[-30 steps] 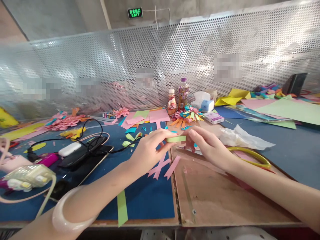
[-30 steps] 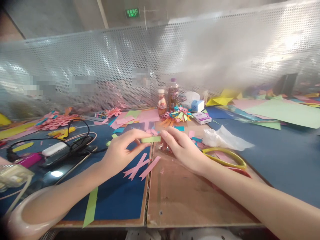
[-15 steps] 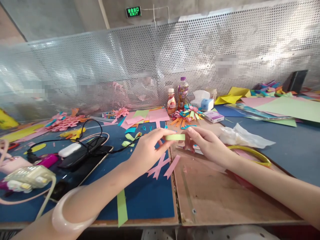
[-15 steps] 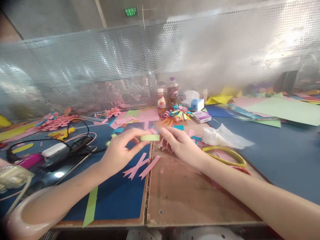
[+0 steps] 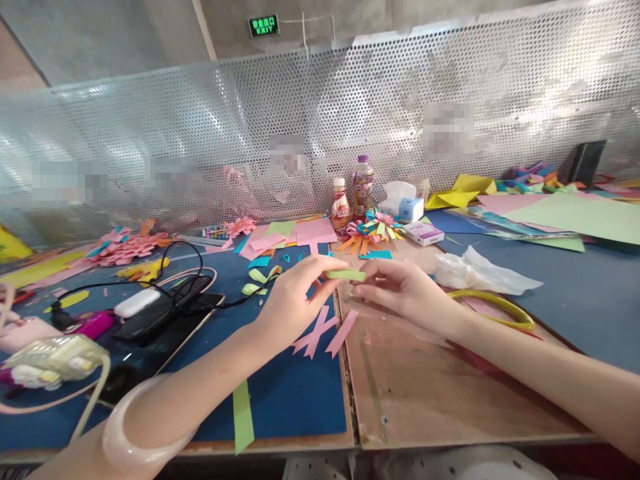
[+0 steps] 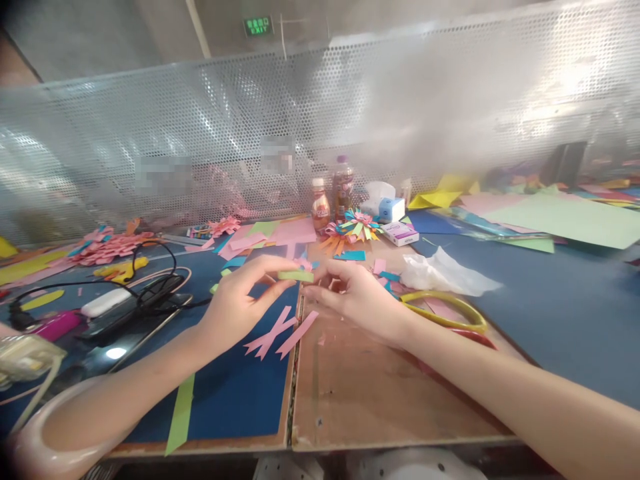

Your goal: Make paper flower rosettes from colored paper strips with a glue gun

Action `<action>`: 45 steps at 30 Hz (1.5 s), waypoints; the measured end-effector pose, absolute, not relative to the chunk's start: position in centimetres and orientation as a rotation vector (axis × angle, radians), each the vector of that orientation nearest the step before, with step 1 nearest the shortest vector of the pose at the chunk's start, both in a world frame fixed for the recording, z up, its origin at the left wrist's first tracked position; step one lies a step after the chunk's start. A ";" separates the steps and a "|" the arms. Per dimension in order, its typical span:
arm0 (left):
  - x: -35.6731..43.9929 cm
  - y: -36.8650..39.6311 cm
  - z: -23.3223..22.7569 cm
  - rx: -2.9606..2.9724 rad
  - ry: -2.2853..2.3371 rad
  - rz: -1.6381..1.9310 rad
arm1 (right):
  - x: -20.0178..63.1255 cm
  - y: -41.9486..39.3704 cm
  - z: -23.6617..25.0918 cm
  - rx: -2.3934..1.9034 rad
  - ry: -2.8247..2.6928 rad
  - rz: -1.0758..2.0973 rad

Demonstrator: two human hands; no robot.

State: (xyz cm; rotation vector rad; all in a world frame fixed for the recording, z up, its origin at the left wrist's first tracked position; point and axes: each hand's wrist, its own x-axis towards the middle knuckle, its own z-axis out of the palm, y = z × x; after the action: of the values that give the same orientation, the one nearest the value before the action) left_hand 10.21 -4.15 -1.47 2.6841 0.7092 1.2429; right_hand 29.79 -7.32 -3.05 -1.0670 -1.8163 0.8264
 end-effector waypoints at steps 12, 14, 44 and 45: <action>9.9 -3.8 -2.0 2.916 0.528 1.269 | 30.0 -7.0 -3.4 -1.044 -2.048 0.149; 9.9 -3.9 -2.1 2.874 0.616 1.241 | 30.1 -6.9 -3.7 -0.973 -2.074 -0.009; 10.0 -4.3 -1.9 2.798 0.799 0.861 | 30.2 -6.9 -4.4 -0.899 -2.121 -0.129; 10.1 -4.1 -1.9 2.753 0.824 0.938 | 30.2 -6.8 -4.6 -0.927 -2.123 -0.122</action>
State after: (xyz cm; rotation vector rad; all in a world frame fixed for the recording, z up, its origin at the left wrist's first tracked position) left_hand 10.06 -4.15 -1.90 2.7532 0.8241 0.9379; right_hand 30.22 -6.80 -4.56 -0.9271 -2.1235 -0.1221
